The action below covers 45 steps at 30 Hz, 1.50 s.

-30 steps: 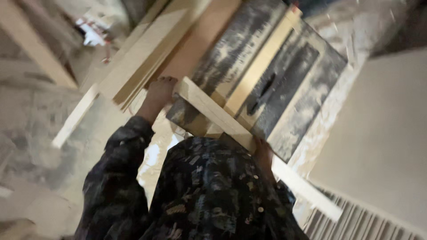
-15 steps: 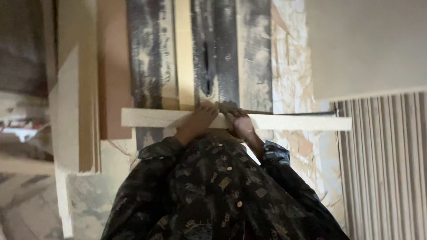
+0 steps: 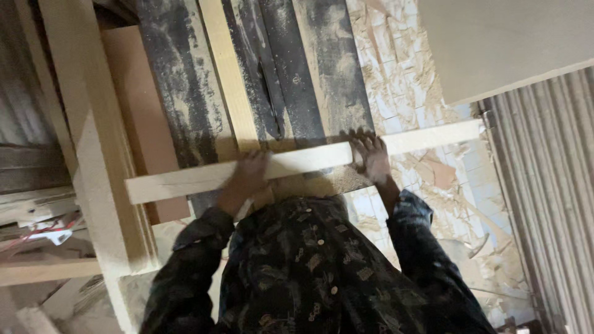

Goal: The person carries a long wooden strip to a table saw station, aligns it against the fence and guide, and cuts it into shorter pieces. They move cut pieces aside, stack the cut strips, and handle additional boards and offcuts at the saw table.

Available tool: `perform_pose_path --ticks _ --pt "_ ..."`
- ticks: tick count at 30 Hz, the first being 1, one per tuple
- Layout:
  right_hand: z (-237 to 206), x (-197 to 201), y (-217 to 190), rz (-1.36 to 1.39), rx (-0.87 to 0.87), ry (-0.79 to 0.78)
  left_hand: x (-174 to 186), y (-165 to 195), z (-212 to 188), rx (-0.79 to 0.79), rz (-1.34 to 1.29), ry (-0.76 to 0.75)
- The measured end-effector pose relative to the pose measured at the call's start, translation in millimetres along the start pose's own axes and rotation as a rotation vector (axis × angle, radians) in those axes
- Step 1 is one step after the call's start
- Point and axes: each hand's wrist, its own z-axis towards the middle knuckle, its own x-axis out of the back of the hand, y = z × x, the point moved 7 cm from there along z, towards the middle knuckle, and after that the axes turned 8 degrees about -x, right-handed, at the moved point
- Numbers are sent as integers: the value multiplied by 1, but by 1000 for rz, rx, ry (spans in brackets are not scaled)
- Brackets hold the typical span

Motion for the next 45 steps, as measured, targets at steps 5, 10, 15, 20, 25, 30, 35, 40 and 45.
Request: perform_pose_path --ticks 5,10,15,20,25,30,35,40,45 --pt "74 -10 -34 -78 116 -9 50 -58 -15 92 139 -60" --pt "135 -23 -45 24 28 -190 73 -88 0 129 191 -46" --pt "157 -30 -43 -9 88 -121 71 -113 13 121 160 -68" --pt "167 -53 -32 -74 30 -179 72 -134 29 128 184 -96" --pt "170 -64 -25 61 2 -182 72 -143 35 123 111 -86" --pt "170 -66 -22 67 39 -96 71 -147 37 134 173 -122" --pt "171 -79 -16 8 15 -149 62 -154 39 158 158 -208" --pt "178 -87 -8 -64 23 -144 60 -162 40 187 158 -199" --pt "188 -88 -2 -20 44 -88 65 -169 54 160 92 -180"
